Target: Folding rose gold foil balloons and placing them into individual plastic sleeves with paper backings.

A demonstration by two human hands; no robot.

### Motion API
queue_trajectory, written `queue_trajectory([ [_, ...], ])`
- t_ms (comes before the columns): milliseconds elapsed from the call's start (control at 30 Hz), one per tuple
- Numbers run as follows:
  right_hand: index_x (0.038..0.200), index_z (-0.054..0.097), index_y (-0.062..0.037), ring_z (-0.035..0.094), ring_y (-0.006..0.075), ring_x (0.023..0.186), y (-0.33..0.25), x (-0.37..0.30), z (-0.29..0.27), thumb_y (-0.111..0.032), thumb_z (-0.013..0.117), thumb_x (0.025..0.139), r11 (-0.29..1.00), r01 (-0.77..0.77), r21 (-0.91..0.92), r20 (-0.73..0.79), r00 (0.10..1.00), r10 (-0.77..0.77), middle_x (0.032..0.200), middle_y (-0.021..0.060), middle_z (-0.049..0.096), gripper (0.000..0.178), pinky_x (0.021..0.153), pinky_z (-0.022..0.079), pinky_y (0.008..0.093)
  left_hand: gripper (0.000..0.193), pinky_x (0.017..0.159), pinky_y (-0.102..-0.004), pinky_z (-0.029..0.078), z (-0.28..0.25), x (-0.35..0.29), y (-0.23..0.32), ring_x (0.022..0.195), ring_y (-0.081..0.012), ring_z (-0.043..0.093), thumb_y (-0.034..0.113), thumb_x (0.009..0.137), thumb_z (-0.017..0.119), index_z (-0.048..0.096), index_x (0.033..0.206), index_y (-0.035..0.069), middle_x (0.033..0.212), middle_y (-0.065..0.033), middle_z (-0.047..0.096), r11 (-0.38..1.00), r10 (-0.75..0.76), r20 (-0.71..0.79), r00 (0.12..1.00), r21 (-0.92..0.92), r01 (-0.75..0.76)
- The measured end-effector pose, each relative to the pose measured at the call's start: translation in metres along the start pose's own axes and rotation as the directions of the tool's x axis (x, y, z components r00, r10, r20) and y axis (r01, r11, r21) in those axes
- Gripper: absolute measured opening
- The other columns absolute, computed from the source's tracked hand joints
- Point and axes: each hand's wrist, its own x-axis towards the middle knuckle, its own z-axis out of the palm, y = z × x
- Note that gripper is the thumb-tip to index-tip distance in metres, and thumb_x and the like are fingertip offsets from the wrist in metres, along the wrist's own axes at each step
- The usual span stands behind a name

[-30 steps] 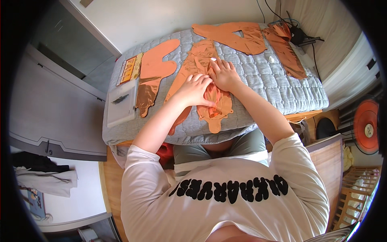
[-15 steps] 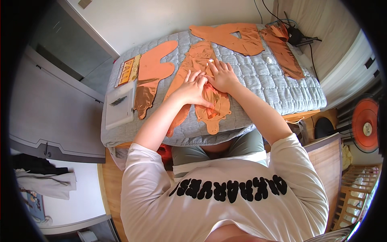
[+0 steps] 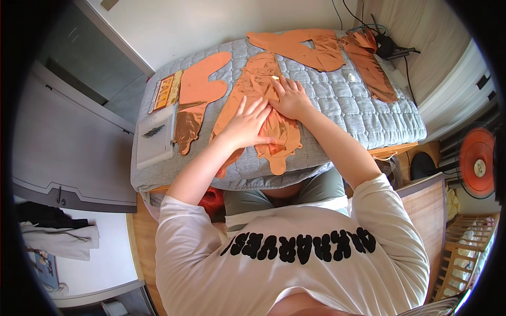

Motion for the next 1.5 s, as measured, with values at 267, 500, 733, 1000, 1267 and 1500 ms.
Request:
queue_trajectory([
  [267, 0.161, 0.025, -0.0143, 0.029, 0.0362, 0.151, 0.001, 0.002, 0.006, -0.062, 0.043, 0.1, 1.0, 0.01, 0.001, -0.068, 0.998, -0.01, 0.163, 0.0195, 0.031, 0.079, 0.124, 0.019, 0.0524, 0.08, 0.124, -0.0635, 0.011, 0.002, -0.051, 0.04, 0.15, -0.0268, 0.035, 0.06, 0.097, 0.053, 0.042, 0.152, 0.002, 0.157, -0.0169, 0.043, 0.999, 0.011, -0.002, 1.0, -0.037, -0.011],
  [500, 0.161, 0.026, -0.0147, 0.029, 0.0356, 0.151, 0.002, 0.005, 0.008, -0.061, 0.044, 0.1, 1.0, 0.016, -0.002, -0.076, 0.997, -0.016, 0.163, 0.019, 0.031, 0.079, 0.124, 0.02, 0.0531, 0.055, 0.119, -0.0547, 0.032, 0.0, -0.085, 0.065, 0.14, -0.0162, 0.047, 0.036, 0.091, 0.07, 0.06, 0.139, 0.009, 0.146, -0.0016, 0.058, 0.988, 0.151, -0.181, 0.972, 0.014, -0.151],
  [733, 0.161, 0.026, -0.015, 0.03, 0.0357, 0.15, 0.002, 0.004, 0.008, -0.061, 0.045, 0.099, 1.0, 0.017, -0.017, -0.063, 0.998, -0.018, 0.164, 0.0185, 0.031, 0.079, 0.124, 0.02, 0.0525, 0.055, 0.115, -0.0543, 0.035, 0.007, -0.109, 0.079, 0.131, -0.0207, 0.057, 0.027, 0.087, 0.073, 0.062, 0.137, 0.009, 0.135, -0.0061, 0.066, 0.961, -0.018, -0.306, 0.952, -0.268, -0.068],
  [1000, 0.161, 0.026, -0.0143, 0.031, 0.0357, 0.15, 0.002, 0.004, 0.01, -0.06, 0.045, 0.099, 0.999, 0.019, -0.036, -0.079, 0.997, -0.022, 0.163, 0.018, 0.032, 0.079, 0.124, 0.02, 0.0515, 0.047, 0.1, -0.053, 0.042, 0.009, -0.143, 0.045, 0.113, -0.0352, 0.059, 0.04, 0.09, 0.072, 0.065, 0.124, 0.008, 0.118, -0.0124, 0.066, 0.543, -0.822, -0.419, 0.387, -0.369, 0.754],
  [1267, 0.161, 0.026, -0.0151, 0.03, 0.0361, 0.15, 0.002, 0.003, 0.008, -0.06, 0.045, 0.099, 1.0, 0.011, -0.021, -0.079, 0.997, -0.013, 0.163, 0.0181, 0.032, 0.078, 0.124, 0.02, 0.052, 0.034, 0.082, -0.0384, 0.046, 0.031, -0.145, 0.026, 0.094, -0.0236, 0.059, 0.039, 0.092, 0.072, 0.062, 0.102, 0.009, 0.097, -0.0039, 0.059, 0.679, -0.72, -0.414, 0.557, -0.255, 0.688],
  [1500, 0.161, 0.024, -0.0132, 0.025, 0.0351, 0.152, 0.001, 0.002, 0.0, -0.061, 0.041, 0.1, 1.0, 0.003, 0.019, -0.007, 1.0, -0.002, 0.165, 0.0199, 0.026, 0.08, 0.125, 0.017, 0.0522, 0.01, 0.065, -0.0211, 0.038, -0.021, -0.104, 0.023, 0.073, -0.0032, 0.047, 0.017, 0.103, 0.06, 0.057, 0.103, 0.007, 0.086, 0.0072, 0.051, 0.1, -0.778, -0.12, 0.616, -0.993, -0.066],
])
